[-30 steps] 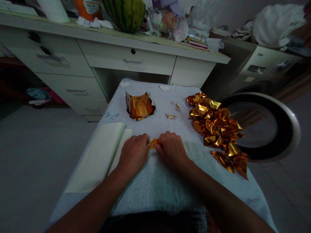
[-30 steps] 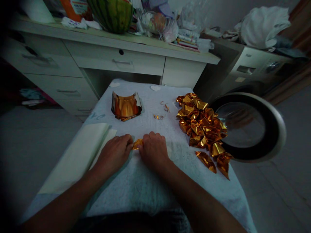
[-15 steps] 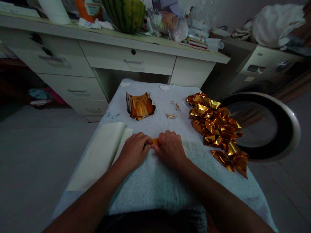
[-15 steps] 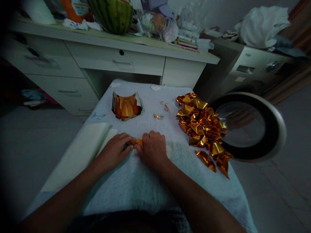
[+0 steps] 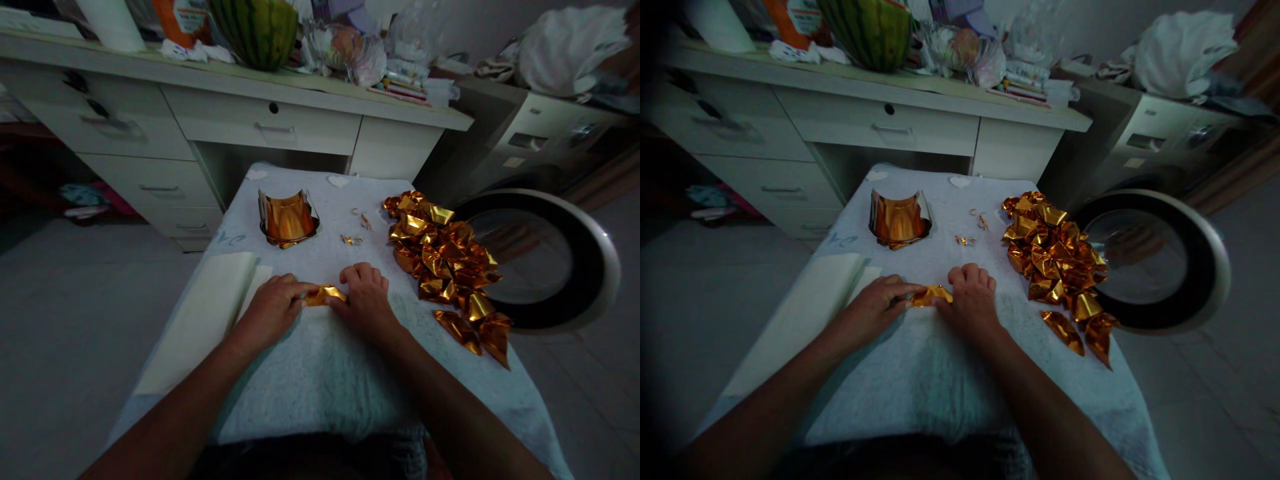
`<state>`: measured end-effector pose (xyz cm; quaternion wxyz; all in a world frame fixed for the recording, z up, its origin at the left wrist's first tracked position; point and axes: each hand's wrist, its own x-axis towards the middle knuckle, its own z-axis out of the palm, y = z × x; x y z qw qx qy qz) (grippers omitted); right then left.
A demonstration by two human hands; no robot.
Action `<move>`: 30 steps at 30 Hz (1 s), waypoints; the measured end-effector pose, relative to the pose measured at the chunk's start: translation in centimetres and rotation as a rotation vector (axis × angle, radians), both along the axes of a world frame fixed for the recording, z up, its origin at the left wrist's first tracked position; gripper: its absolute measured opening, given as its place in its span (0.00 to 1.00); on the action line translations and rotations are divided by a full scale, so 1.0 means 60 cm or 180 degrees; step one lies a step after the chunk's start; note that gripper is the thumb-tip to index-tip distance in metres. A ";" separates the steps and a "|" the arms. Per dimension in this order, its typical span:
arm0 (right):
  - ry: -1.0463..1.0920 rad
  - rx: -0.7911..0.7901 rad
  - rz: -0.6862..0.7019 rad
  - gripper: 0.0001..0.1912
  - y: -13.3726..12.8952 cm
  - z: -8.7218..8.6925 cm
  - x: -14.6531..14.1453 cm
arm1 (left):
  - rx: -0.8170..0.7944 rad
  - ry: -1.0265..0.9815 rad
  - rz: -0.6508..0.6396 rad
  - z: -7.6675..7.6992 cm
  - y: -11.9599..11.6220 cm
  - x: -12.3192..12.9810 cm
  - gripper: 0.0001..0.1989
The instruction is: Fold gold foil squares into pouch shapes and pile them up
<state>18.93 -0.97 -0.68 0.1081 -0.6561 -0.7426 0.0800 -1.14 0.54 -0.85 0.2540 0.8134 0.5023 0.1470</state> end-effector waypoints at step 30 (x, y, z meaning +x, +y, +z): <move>0.1298 0.0037 0.0787 0.09 0.007 0.028 0.055 | -0.0034 0.0062 -0.0187 0.002 0.003 -0.005 0.21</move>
